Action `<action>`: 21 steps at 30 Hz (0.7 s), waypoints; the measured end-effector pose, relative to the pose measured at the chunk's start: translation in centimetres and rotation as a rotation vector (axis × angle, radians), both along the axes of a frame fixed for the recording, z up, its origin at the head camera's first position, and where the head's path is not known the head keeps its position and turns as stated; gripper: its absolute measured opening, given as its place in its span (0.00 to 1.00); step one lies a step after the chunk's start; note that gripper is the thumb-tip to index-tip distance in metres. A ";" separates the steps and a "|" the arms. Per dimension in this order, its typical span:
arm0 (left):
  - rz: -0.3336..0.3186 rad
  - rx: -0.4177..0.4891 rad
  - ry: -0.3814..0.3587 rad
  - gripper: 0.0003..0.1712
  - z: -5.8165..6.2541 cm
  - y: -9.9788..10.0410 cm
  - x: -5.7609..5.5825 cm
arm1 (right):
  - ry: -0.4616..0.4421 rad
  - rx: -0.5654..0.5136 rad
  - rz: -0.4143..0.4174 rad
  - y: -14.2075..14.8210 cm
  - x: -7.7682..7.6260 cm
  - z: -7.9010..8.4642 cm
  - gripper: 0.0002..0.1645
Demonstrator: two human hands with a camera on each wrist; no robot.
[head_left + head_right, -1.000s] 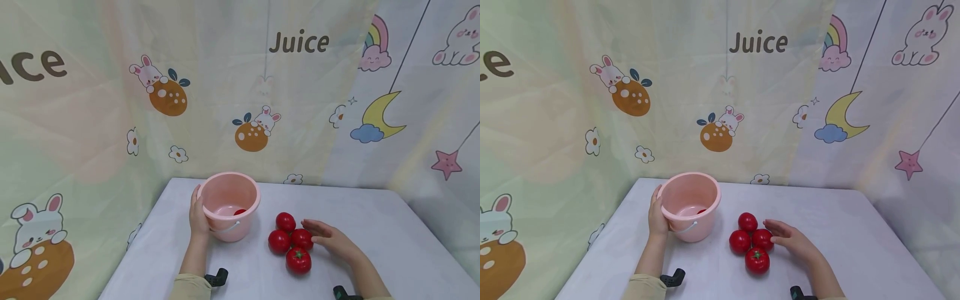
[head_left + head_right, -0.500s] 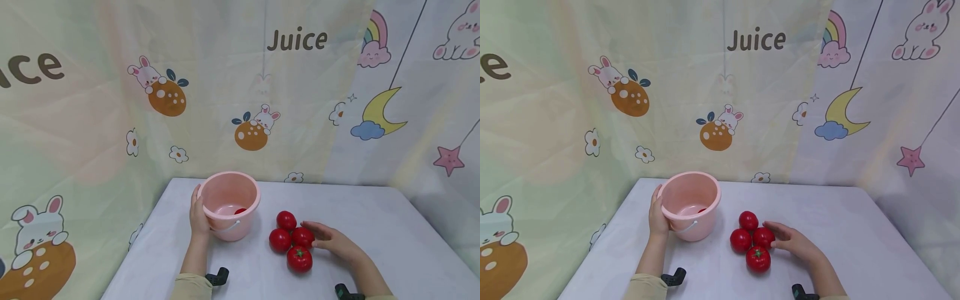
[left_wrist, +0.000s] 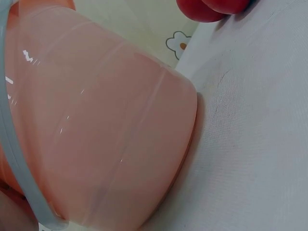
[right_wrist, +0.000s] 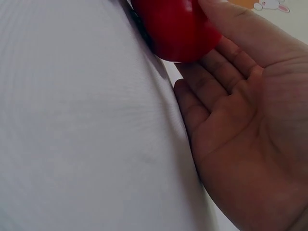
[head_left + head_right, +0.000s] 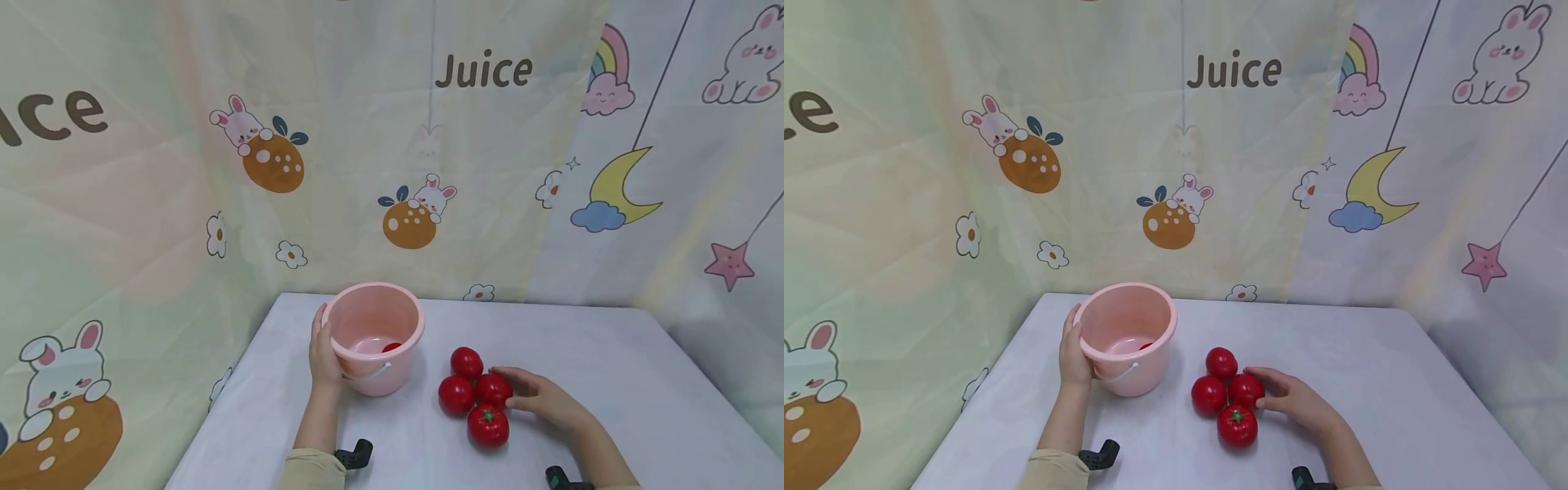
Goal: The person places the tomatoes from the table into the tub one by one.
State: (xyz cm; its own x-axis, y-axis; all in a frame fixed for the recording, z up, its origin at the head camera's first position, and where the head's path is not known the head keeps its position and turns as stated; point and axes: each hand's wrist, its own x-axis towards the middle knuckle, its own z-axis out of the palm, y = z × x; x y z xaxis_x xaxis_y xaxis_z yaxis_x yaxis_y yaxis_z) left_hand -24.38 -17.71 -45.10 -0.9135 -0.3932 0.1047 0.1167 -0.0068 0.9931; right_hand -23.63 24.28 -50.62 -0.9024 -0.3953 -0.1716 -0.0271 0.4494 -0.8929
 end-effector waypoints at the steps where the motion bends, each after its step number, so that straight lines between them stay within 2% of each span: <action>1: -0.002 0.002 -0.001 0.25 0.0 0.0 0.0 | -0.002 0.006 -0.003 -0.1 0.0 0.0 0.44; 7: -0.005 0.003 0.000 0.25 0.0 -0.2 0.0 | -0.013 0.065 -0.036 -0.9 0.0 0.4 0.45; 21: -0.003 0.008 -0.002 0.25 0.0 0.0 0.0 | -0.001 0.068 -0.053 -0.3 -0.3 0.2 0.44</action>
